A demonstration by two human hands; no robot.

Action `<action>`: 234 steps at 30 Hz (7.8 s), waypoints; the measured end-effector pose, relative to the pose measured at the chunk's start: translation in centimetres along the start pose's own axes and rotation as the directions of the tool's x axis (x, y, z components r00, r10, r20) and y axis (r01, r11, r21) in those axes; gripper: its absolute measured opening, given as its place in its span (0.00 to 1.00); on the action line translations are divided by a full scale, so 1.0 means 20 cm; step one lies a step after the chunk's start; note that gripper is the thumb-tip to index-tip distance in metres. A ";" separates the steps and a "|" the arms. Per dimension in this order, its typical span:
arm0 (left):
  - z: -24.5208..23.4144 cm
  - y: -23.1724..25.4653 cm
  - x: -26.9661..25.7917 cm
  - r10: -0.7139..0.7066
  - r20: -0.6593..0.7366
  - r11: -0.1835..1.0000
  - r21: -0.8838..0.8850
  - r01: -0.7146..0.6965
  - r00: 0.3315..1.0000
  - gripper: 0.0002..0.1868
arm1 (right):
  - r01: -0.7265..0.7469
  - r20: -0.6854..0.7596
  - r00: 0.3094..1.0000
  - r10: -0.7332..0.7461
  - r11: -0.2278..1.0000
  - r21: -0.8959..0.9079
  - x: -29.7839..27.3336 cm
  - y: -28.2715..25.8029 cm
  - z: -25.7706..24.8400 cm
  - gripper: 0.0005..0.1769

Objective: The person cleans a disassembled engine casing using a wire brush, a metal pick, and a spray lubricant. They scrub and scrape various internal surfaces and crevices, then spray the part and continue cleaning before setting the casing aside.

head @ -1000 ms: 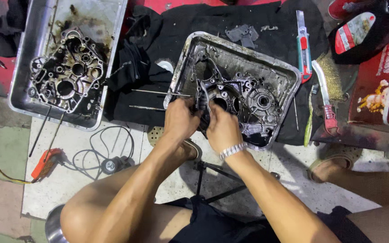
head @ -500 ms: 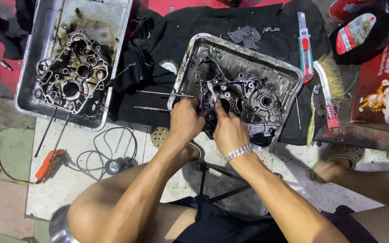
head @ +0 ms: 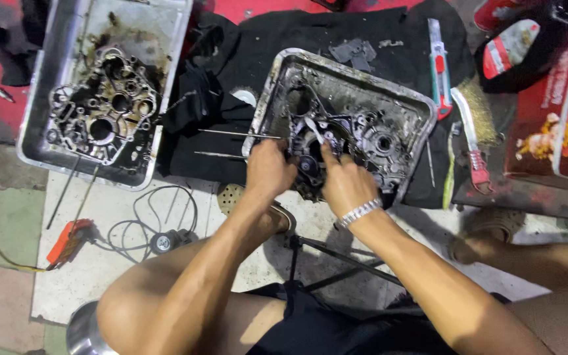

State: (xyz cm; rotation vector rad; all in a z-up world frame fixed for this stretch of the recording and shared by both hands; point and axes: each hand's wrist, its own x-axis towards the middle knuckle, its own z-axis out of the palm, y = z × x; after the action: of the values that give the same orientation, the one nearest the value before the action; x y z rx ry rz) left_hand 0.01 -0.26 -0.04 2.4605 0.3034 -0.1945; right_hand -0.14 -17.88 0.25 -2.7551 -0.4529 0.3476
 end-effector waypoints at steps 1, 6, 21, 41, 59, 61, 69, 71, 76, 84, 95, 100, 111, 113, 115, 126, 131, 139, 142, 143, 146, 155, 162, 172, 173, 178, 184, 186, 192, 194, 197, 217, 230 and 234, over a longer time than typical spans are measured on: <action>0.02 0.02 -0.01 -0.031 0.013 0.999 -0.010 0.031 0.999 0.13 | 0.011 -0.025 1.000 -0.011 1.000 -0.002 0.00 0.00 -0.01 0.36; -0.01 0.04 -0.01 -0.099 0.034 0.995 -0.004 0.099 0.994 0.13 | -0.216 0.191 0.965 0.179 0.957 0.195 -0.02 -0.03 -0.10 0.31; 0.02 0.02 -0.01 -0.082 0.016 0.996 0.019 0.082 0.996 0.12 | -0.153 0.010 0.988 0.155 0.959 0.240 -0.02 0.01 -0.01 0.26; 0.05 -0.02 0.00 -0.007 -0.060 1.000 0.011 0.008 0.998 0.16 | -0.208 0.100 0.978 0.184 0.915 0.345 0.05 -0.03 -0.07 0.28; 0.03 -0.01 0.01 -0.006 0.014 0.999 0.045 0.006 1.000 0.13 | -0.218 -0.456 0.811 0.367 0.912 0.346 -0.08 0.81 0.08 0.12; 0.02 0.01 0.01 -0.009 0.046 0.999 0.034 0.008 0.999 0.13 | -0.211 -0.511 0.780 0.361 0.921 0.328 -0.07 0.92 0.13 0.09; -0.01 0.04 0.01 -0.009 0.066 0.998 0.059 0.005 0.998 0.12 | -0.515 -0.327 0.767 0.552 0.834 0.200 -0.13 1.12 0.15 0.11; -0.01 0.05 0.01 -0.038 0.064 0.998 0.057 0.034 0.997 0.13 | -0.549 -0.266 0.776 0.571 0.820 0.159 -0.12 1.09 0.15 0.11; 0.01 0.03 0.01 -0.001 0.036 0.995 0.102 -0.003 0.999 0.12 | -0.556 -0.145 0.809 0.570 0.822 0.127 -0.07 1.11 0.14 0.14; 0.02 0.02 0.01 -0.041 0.042 0.996 0.076 0.038 0.998 0.14 | -0.508 0.008 0.861 0.509 0.859 0.065 0.09 1.32 0.18 0.19; 0.04 0.03 0.02 -0.064 0.020 0.994 0.095 0.061 0.998 0.13 | -0.104 0.011 0.978 0.207 0.443 0.890 0.11 0.66 -0.22 0.07; 0.01 0.04 0.01 -0.075 0.047 0.995 0.075 0.072 0.996 0.11 | 0.162 -0.223 0.953 0.203 0.278 0.947 0.27 0.27 0.01 0.08; 0.01 0.05 0.01 -0.066 0.049 0.996 0.070 0.063 0.997 0.10 | 0.224 -0.438 0.872 0.219 0.617 0.755 0.18 0.10 0.15 0.08; 0.01 0.05 0.01 -0.059 0.035 0.996 0.074 0.056 0.998 0.10 | 0.219 -0.417 0.877 0.239 0.574 0.789 0.19 0.09 0.16 0.08; 0.01 0.05 0.01 -0.057 0.032 0.996 0.073 0.055 0.998 0.10 | 0.255 -0.443 0.871 0.214 0.573 0.779 0.19 0.09 0.18 0.09; 0.01 0.05 0.01 -0.049 0.042 0.996 0.073 0.046 0.998 0.12 | 0.252 -0.412 0.895 0.171 0.566 0.785 0.17 0.09 0.19 0.08; 0.02 0.03 -0.01 -0.034 0.038 0.996 0.080 0.031 0.999 0.10 | 0.251 -0.458 0.856 0.238 0.585 0.772 0.16 0.08 0.17 0.08; 0.05 0.03 0.01 0.003 0.006 0.997 0.071 -0.004 1.000 0.11 | 0.248 -0.465 0.857 0.222 0.614 0.749 0.16 0.08 0.19 0.07; 0.04 0.02 0.01 -0.006 0.003 0.997 0.077 0.006 1.000 0.11 | 0.278 -0.468 0.861 0.200 0.586 0.761 0.16 0.04 0.21 0.07; 0.04 0.02 0.02 0.004 -0.001 0.997 0.074 -0.003 1.000 0.11 | 0.289 -0.471 0.862 0.187 0.582 0.760 0.15 0.04 0.21 0.07; 0.05 0.02 0.01 0.017 -0.021 0.997 0.072 -0.016 1.000 0.10 | 0.277 -0.487 0.847 0.213 0.605 0.747 0.16 0.05 0.20 0.07; 0.04 0.02 0.01 -0.014 0.005 0.996 0.090 0.013 1.000 0.10 | 0.197 -0.437 0.848 0.301 0.585 0.786 0.19 0.07 0.19 0.08; 0.04 0.04 0.02 -0.005 0.025 0.993 0.115 0.002 1.000 0.11 | 0.106 -0.389 0.906 0.164 0.804 0.585 0.26 0.18 0.07 0.05; 0.06 0.01 0.01 0.014 -0.031 0.998 0.067 -0.012 0.999 0.09 | 0.281 -0.325 0.934 -0.150 0.870 0.405 0.39 0.16 -0.15 0.03; 0.07 0.01 0.01 0.020 -0.031 0.997 0.072 -0.018 0.999 0.09 | 0.302 -0.325 0.928 -0.180 0.877 0.375 0.39 0.15 -0.17 0.03; 0.04 0.03 0.00 0.023 -0.039 0.999 0.048 -0.021 0.999 0.10 | 0.241 -0.235 0.958 -0.166 0.908 0.343 0.44 0.13 -0.23 0.05; 0.04 0.02 0.00 0.012 -0.024 0.998 0.057 -0.011 1.000 0.09 | 0.270 -0.304 0.943 -0.133 0.839 0.472 0.45 0.14 -0.17 0.05; 0.05 0.02 0.01 0.020 -0.005 0.997 0.069 -0.019 1.000 0.09 | 0.239 -0.286 0.955 -0.077 0.770 0.591 0.48 0.17 -0.13 0.06; 0.04 0.04 0.01 -0.025 0.012 0.999 0.035 0.024 1.000 0.11 | 0.244 -0.274 0.959 -0.065 0.676 0.695 0.55 0.24 -0.08 0.10; 0.04 0.03 0.00 -0.004 -0.004 1.000 0.026 0.004 1.000 0.11 | 0.246 -0.263 0.962 -0.077 0.669 0.701 0.57 0.24 -0.08 0.09; 0.04 0.02 0.01 0.005 -0.019 1.000 0.010 -0.005 1.000 0.09 | 0.203 -0.223 0.970 -0.095 0.820 0.536 0.60 0.21 -0.12 0.06; 0.03 0.04 -0.03 0.015 -0.011 1.000 -0.009 -0.016 1.000 0.16 | 0.140 -0.018 0.984 -0.175 0.720 0.679 0.67 0.22 -0.19 0.08; -0.08 0.14 -0.02 -0.092 0.075 0.995 -0.035 0.094 0.993 0.26 | -0.027 0.229 0.954 -0.195 0.701 0.712 0.78 0.12 -0.20 0.07; -0.06 0.13 -0.02 -0.031 0.016 0.999 0.014 0.031 0.999 0.30 | -0.044 0.215 0.964 -0.157 0.701 0.712 0.80 0.15 -0.21 0.08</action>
State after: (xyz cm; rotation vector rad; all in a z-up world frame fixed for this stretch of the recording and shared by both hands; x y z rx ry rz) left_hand 0.38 -1.53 2.54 2.4677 0.3341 -0.2299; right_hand 16.61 -16.13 0.17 -1.9263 -0.3603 0.7088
